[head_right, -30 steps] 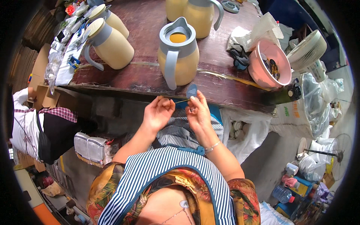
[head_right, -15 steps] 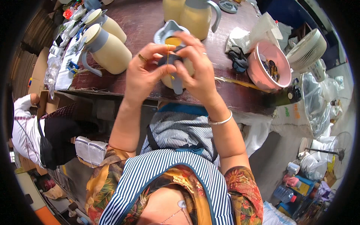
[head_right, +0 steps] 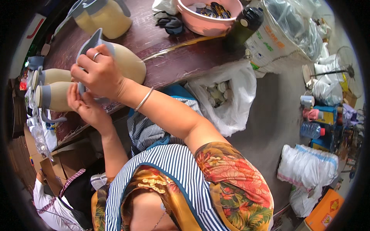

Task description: The person wipes beige plastic pitchers with a blue cloth, then inserts small yellow circular filters into the pitcher openings. They also handle a spray can and a blue cloth while moving between a table and a nearby machine area. The person repeatedly wipes and places pitchers on the table.

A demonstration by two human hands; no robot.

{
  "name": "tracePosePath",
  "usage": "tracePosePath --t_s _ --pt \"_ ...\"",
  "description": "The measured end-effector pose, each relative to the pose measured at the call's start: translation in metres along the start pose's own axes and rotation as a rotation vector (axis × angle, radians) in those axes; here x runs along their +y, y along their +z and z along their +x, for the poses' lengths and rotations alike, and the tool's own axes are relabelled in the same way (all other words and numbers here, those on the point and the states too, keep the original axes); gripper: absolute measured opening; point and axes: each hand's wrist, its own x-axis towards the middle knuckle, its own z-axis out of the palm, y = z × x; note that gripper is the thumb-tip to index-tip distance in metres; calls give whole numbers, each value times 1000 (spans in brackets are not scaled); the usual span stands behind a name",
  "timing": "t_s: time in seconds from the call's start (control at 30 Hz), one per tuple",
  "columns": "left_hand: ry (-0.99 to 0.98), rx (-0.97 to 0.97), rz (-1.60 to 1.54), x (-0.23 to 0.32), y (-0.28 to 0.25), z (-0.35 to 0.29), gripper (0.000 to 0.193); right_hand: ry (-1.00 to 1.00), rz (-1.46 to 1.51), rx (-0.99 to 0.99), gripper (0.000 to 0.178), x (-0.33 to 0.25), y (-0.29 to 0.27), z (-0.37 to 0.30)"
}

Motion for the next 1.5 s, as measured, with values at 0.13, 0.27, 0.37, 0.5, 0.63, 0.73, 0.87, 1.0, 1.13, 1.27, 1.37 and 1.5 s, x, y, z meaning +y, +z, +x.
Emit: tracePosePath --t_s 0.13,0.27,0.37,0.5,0.63,0.73,0.87,1.0,1.13,1.27,1.37,1.5 --pt "-125 -11 150 -10 -9 -3 25 25 266 109 35 -6 -71 -36" --pt "-407 16 -90 -14 -48 -10 23 291 64 -172 22 37 -195 -172" --pt "-389 -82 -91 -13 -69 -18 24 1257 -691 -202 16 90 -262 -319" --pt "-383 -50 -62 -8 -59 -13 26 1480 -599 -543 43 151 -302 -456" --pt "-345 61 -8 0 -49 -21 29 1366 -322 -646 56 195 -247 -441" --pt "-324 1 -16 -3 -46 -15 29 1164 -443 -641 86 216 -235 -483" --pt "-334 -26 -45 -8 -64 -23 27 1873 -501 -520 82 178 -258 -414" --pt "-394 -14 -146 -10 -64 -25 27 1723 151 240 65 103 -336 -393" --pt "38 -196 -57 4 -67 -15 32 1322 499 165 57 41 -315 -172" --pt "376 -463 58 60 -59 -1 49 807 573 -114 52 -1 -250 -36" --pt "298 -403 45 70 -69 -15 47 737 435 -298 43 -32 -178 9" --pt "281 -350 92 58 -91 -8 42 149 165 -556 82 -26 -142 21"
